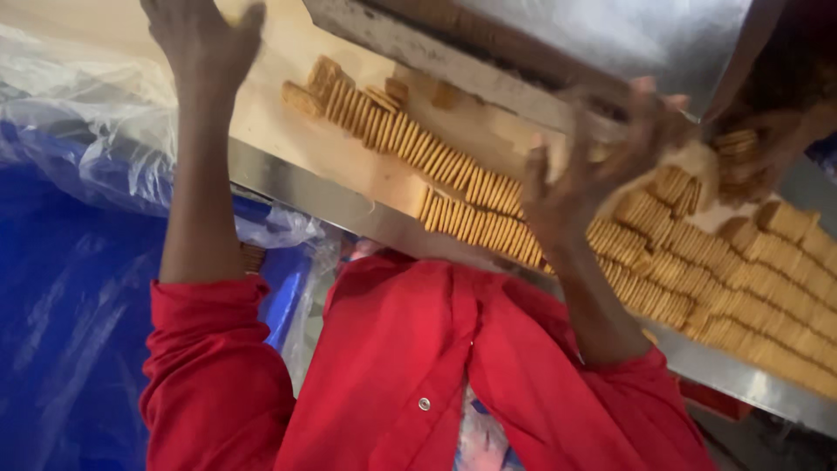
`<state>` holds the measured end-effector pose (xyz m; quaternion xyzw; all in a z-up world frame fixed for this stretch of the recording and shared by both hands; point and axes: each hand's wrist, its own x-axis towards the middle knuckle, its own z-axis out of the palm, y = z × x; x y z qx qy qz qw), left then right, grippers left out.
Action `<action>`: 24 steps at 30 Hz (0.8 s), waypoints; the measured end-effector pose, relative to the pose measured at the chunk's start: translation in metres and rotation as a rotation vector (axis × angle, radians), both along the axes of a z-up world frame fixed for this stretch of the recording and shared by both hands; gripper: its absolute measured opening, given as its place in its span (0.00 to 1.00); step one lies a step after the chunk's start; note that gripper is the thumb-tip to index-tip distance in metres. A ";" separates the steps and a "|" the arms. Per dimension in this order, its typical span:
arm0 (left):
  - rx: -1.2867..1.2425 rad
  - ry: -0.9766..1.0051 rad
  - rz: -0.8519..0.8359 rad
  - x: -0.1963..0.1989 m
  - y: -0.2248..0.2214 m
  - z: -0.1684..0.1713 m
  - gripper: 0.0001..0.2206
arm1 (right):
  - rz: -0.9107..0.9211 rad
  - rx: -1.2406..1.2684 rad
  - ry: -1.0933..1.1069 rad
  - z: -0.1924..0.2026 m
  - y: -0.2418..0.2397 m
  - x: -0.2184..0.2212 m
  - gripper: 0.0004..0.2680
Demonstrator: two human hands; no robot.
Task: The person arranges rectangular biscuits on a metal table, picking them up and placing them into neat rows. The person repeatedly stacks the biscuits in parallel lines, occasionally adjusting their alignment.
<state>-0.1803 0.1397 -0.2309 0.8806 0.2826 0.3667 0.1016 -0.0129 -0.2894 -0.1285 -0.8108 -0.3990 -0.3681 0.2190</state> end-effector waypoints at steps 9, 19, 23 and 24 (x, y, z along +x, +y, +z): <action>-0.268 0.068 -0.244 -0.004 -0.011 -0.019 0.17 | 0.355 -0.332 0.670 -0.033 0.038 -0.051 0.16; -0.198 -0.084 -0.102 -0.018 -0.028 0.004 0.18 | 0.235 -0.509 0.597 -0.049 0.057 -0.050 0.26; -0.147 0.290 -0.284 0.019 -0.026 0.000 0.06 | 0.195 -0.548 0.674 -0.050 0.057 -0.056 0.27; -0.295 0.297 -0.364 0.031 -0.025 0.002 0.10 | 0.186 -0.551 0.700 -0.049 0.060 -0.053 0.27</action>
